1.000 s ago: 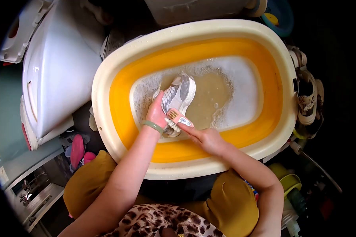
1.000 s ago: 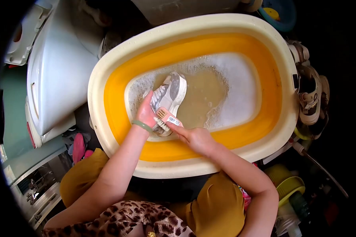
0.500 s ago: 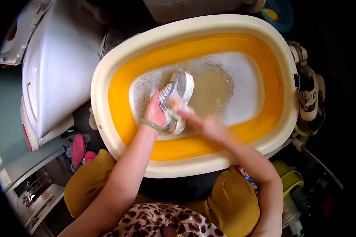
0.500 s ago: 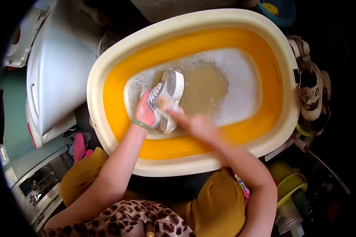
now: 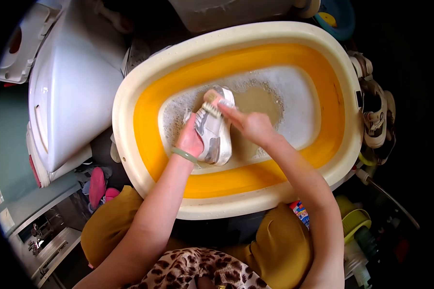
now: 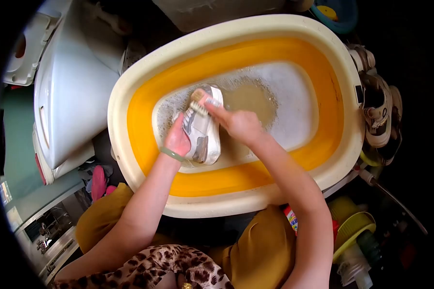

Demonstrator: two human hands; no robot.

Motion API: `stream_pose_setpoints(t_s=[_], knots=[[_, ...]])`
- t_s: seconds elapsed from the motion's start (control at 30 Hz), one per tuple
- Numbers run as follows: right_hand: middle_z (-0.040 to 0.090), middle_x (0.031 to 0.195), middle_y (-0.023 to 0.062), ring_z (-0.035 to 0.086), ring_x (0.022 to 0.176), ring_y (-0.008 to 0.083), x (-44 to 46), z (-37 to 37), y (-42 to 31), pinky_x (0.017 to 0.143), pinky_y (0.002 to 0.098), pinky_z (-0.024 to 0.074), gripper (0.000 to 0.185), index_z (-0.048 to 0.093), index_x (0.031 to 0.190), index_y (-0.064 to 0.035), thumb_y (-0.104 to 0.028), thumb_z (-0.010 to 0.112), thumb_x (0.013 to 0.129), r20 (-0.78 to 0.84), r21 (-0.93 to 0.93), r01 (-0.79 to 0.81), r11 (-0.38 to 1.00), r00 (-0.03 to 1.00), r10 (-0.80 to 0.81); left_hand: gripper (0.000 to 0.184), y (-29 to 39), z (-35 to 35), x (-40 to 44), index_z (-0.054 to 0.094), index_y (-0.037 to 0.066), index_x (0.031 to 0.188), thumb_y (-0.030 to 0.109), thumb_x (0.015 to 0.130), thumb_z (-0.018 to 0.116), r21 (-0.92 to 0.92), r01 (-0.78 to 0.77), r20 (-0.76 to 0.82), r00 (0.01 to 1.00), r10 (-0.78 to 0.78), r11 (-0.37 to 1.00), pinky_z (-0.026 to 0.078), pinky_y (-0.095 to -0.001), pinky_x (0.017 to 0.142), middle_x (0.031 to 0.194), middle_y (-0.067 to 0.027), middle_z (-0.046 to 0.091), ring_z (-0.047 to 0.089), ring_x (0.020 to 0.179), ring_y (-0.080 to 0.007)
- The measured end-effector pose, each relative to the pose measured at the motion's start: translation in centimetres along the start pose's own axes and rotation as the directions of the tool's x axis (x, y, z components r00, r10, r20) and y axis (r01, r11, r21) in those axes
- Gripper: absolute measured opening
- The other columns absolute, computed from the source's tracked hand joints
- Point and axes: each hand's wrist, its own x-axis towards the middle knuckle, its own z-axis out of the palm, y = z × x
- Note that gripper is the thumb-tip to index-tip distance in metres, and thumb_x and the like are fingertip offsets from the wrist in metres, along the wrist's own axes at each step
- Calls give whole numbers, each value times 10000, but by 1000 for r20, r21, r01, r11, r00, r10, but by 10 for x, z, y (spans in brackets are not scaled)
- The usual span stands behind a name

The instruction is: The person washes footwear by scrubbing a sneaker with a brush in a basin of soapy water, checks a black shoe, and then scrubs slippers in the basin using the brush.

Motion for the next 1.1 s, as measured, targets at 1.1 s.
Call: stream_pose_setpoints(t_s=[1.1], knots=[[619,716,172,615,557,299,-24,31,-26,501,415,497,559,415,1341,-396,-214,586,842,8,209,18,978,1000,-21,418,18,-15,4,484,-6,1244,289,961,397,-13,31,-203,979,-33,999,401,-399,989,1212,-129,567,531,1122,-261]])
